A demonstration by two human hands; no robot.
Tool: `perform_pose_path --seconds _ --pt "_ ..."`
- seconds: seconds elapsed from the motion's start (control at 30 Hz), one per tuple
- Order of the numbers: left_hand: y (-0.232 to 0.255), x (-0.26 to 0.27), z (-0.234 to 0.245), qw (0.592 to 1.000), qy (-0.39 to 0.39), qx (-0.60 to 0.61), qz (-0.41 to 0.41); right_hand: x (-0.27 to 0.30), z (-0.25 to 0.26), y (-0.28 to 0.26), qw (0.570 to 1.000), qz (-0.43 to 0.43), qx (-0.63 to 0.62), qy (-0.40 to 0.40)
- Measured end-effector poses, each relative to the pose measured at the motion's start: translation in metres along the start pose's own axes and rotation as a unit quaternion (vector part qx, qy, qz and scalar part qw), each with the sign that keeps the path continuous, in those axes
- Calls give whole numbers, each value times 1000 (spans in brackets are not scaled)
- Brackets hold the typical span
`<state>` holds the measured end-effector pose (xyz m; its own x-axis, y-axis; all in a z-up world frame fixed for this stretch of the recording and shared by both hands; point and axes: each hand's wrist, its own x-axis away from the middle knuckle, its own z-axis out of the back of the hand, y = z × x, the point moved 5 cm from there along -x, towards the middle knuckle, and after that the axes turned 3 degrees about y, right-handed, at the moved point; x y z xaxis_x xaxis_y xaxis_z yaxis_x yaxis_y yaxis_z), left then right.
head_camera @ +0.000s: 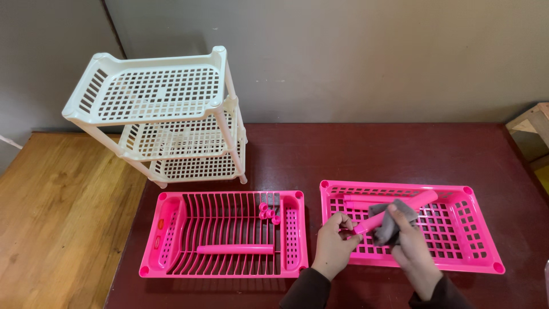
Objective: The person wipes pink plastic shelf legs with a gray cloth, then inserts the legs into the corners of a pink plastic shelf tray. The person repeats this for multiple legs, partially assembling the shelf base.
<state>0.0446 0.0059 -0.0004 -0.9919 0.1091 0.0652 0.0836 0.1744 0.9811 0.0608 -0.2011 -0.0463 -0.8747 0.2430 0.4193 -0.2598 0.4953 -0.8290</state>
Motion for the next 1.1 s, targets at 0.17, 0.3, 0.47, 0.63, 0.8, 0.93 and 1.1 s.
perform_pose_path --seconds 0.17,0.3,0.47,0.63,0.8,0.93,1.1 --pt "0 6 6 995 -1 43 89 -26 25 -34 995 6 -58 86" --pt "-1 5 10 988 14 76 131 -24 28 -24 994 -2 -51 97" --pt "10 5 12 996 12 39 85 3 -10 2 991 33 -77 -109" --pt "21 10 6 998 26 -25 54 29 -36 31 998 -16 9 -57" --pt "31 19 17 995 4 -90 -45 5 -8 -23 999 15 -5 43" --pt "23 19 17 997 -15 -62 -51 -6 4 -24 994 9 -64 87" --pt "1 10 4 999 -24 -26 -4 24 -28 21 999 -13 -9 -49"
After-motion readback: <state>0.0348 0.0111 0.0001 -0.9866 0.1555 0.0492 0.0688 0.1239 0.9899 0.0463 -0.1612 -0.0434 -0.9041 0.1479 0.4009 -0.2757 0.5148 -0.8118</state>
